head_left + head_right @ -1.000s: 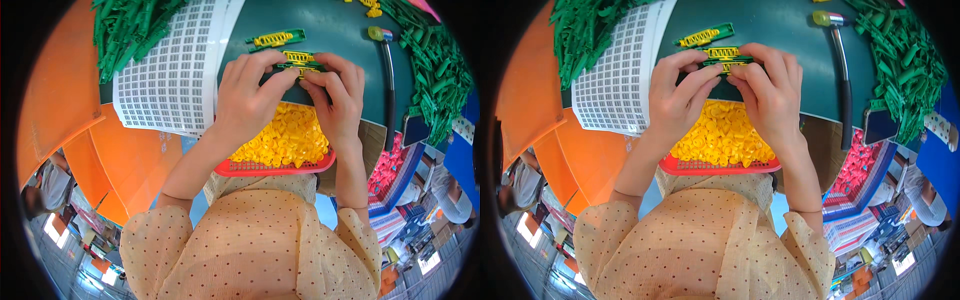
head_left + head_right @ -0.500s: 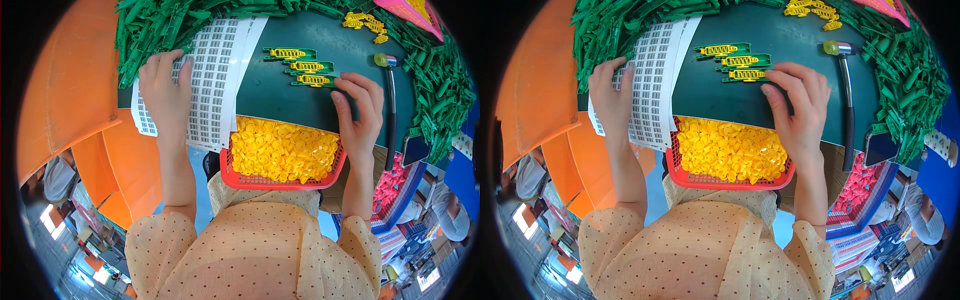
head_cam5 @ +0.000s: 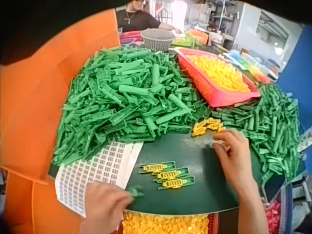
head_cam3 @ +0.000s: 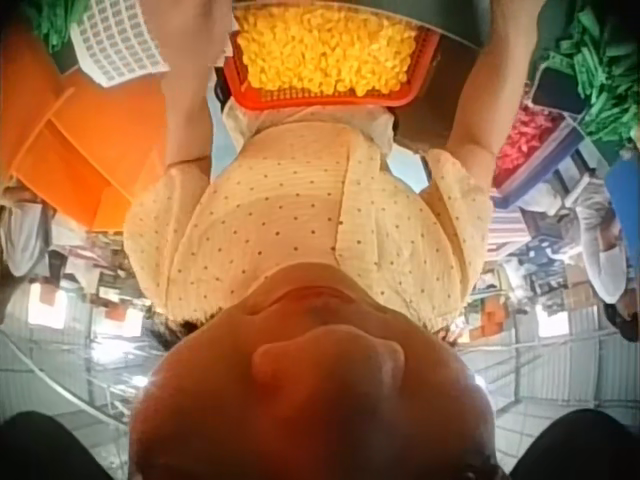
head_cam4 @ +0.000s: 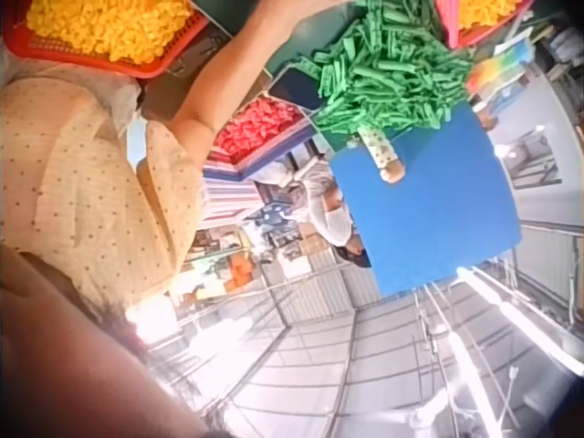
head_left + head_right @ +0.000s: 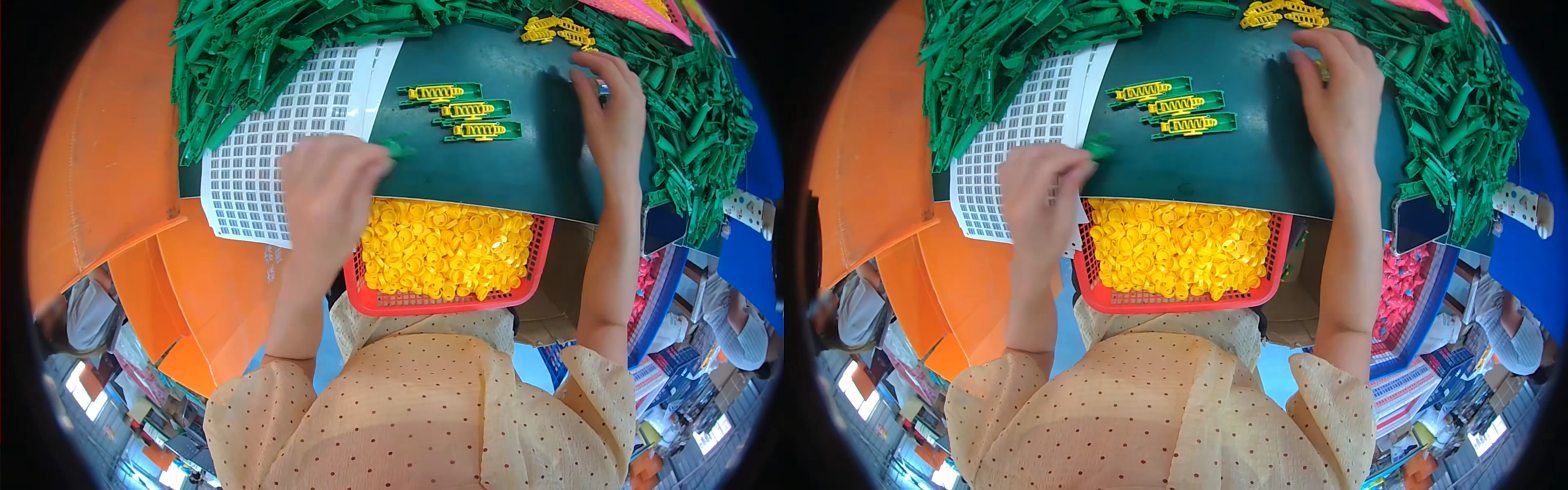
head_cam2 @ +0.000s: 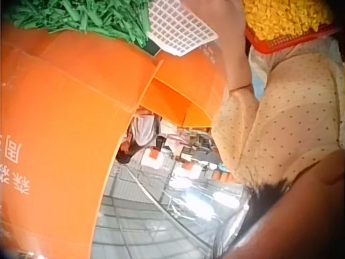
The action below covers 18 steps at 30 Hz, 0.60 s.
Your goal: Assembling small yellow plastic components into green plastic husks on a factory workbench.
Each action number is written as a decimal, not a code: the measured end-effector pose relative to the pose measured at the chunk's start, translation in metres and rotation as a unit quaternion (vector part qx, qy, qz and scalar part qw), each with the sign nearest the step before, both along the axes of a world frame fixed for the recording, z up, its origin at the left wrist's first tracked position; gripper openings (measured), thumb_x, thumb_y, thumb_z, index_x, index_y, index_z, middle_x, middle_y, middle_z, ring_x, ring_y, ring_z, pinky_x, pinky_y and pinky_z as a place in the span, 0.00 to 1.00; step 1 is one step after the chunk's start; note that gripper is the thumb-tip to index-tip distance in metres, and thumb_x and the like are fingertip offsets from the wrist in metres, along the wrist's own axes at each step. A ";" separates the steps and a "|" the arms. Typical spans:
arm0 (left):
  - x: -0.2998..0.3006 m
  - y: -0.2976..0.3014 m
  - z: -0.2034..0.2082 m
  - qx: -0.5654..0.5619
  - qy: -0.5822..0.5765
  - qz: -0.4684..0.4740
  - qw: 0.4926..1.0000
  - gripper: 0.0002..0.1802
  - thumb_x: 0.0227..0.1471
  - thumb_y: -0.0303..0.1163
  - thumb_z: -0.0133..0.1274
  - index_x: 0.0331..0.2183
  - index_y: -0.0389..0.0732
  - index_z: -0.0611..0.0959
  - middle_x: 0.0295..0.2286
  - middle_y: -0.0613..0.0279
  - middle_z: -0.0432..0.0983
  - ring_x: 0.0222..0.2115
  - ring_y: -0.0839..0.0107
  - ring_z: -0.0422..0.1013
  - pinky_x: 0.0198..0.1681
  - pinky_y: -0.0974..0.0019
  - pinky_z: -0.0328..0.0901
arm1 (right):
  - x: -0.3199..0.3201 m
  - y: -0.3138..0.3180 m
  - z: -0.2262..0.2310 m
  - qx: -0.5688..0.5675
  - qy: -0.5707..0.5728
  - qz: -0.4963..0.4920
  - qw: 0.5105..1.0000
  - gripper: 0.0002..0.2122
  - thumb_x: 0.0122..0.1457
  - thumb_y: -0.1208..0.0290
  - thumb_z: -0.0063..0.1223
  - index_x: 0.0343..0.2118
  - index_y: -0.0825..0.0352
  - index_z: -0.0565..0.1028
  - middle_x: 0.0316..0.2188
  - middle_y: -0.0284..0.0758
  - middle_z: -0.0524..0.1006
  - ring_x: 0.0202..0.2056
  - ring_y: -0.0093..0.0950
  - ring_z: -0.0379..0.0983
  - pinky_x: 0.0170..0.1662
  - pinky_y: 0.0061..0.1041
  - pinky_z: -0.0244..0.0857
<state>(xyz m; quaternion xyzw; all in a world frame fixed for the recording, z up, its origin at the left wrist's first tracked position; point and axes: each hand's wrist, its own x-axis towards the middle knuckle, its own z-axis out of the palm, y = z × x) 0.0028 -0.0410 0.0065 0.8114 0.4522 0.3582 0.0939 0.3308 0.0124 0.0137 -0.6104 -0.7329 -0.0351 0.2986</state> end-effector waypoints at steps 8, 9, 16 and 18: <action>0.067 -0.007 -0.016 -0.003 0.009 -0.114 0.993 0.06 0.44 0.27 0.57 0.29 0.45 0.80 0.30 0.70 0.72 0.35 0.70 0.69 0.39 0.65 0.59 | -0.018 0.022 -0.017 0.010 -0.132 -0.004 0.991 0.10 0.59 0.70 0.58 0.44 0.59 0.78 0.45 0.30 0.78 0.47 0.35 0.73 0.49 0.36 0.63; 0.070 -0.007 -0.017 -0.005 0.009 -0.113 0.994 0.06 0.44 0.27 0.57 0.29 0.45 0.80 0.30 0.70 0.72 0.35 0.70 0.69 0.39 0.65 0.59 | -0.017 0.021 -0.016 -0.007 -0.141 -0.006 0.990 0.09 0.59 0.69 0.58 0.42 0.59 0.78 0.45 0.29 0.78 0.47 0.34 0.73 0.49 0.36 0.63; 0.054 -0.007 -0.014 -0.006 -0.060 -0.088 0.994 0.13 0.40 0.26 0.65 0.33 0.45 0.83 0.31 0.70 0.74 0.33 0.69 0.70 0.36 0.64 0.58 | -0.016 -0.004 -0.001 -0.054 -0.127 0.058 0.989 0.08 0.59 0.71 0.58 0.41 0.61 0.77 0.40 0.31 0.78 0.42 0.36 0.75 0.45 0.34 0.65; 0.048 -0.007 -0.016 -0.004 -0.076 -0.066 0.995 0.13 0.41 0.25 0.66 0.34 0.46 0.84 0.32 0.70 0.75 0.33 0.68 0.70 0.34 0.64 0.57 | -0.023 -0.014 0.002 -0.098 -0.085 0.054 0.990 0.10 0.60 0.71 0.57 0.43 0.63 0.77 0.40 0.33 0.77 0.39 0.38 0.75 0.40 0.34 0.67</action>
